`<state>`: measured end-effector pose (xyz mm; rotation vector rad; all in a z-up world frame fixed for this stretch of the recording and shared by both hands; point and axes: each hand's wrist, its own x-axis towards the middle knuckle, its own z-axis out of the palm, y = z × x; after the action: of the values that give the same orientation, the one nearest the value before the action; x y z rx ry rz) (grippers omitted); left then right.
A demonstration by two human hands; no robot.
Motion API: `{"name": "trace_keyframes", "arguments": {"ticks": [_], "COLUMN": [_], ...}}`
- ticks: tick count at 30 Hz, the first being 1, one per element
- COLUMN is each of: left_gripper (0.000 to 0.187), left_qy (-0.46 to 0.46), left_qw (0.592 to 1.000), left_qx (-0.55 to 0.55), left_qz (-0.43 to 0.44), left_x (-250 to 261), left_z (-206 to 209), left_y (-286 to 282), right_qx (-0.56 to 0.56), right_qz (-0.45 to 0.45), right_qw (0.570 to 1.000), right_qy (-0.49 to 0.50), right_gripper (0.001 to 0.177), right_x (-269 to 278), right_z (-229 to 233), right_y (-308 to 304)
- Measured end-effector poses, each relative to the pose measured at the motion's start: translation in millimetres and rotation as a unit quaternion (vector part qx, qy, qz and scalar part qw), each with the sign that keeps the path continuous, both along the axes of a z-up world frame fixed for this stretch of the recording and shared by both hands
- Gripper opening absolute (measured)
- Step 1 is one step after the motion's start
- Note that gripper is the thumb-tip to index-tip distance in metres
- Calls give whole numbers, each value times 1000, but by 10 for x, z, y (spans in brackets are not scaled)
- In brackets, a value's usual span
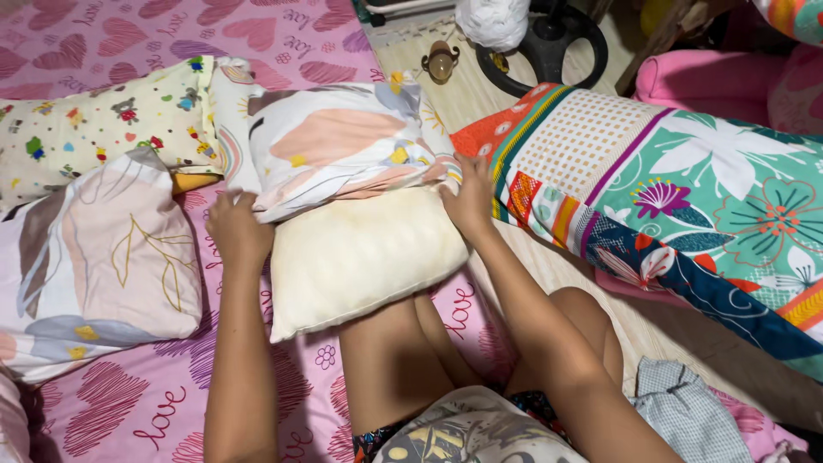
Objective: The person puts a pillowcase on a pillow, then switches to another pillow and puts a different pillowcase on it. The person handles the pillows and pillowcases by hand, adjusting and smoothing the fabric as they work.
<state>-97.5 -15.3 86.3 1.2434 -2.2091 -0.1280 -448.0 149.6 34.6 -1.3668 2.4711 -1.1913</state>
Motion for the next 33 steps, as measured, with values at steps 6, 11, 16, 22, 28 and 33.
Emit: {"name": "trace_keyframes", "arguments": {"ticks": [6,11,16,22,28,33], "left_gripper": [35,47,39,38,42,36], "left_qy": [263,370,126,109,216,429], "left_qw": [939,878,951,960,971,796], "left_qx": [214,266,138,26,56,427], "left_qz": [-59,-147,-248,-258,-80,21], "left_x": [71,-341,-801,-619,27,377], "left_z": [-555,-160,372,895,423,-261], "left_y": [-50,199,1039,1146,888,1243], "right_qx": [-27,61,-45,-29,130,-228], "right_qz": [368,258,174,169,434,126], "right_qw": [912,963,980,967,776,350], "right_qy": [179,55,-80,-189,-439,-900], "right_gripper": [100,60,61,64,66,71], "right_x": [1394,1513,1025,620,873,939], "right_z": [761,280,-313,-381,-211,-553], "right_y": [508,-91,-639,-1093,-816,-403]}}
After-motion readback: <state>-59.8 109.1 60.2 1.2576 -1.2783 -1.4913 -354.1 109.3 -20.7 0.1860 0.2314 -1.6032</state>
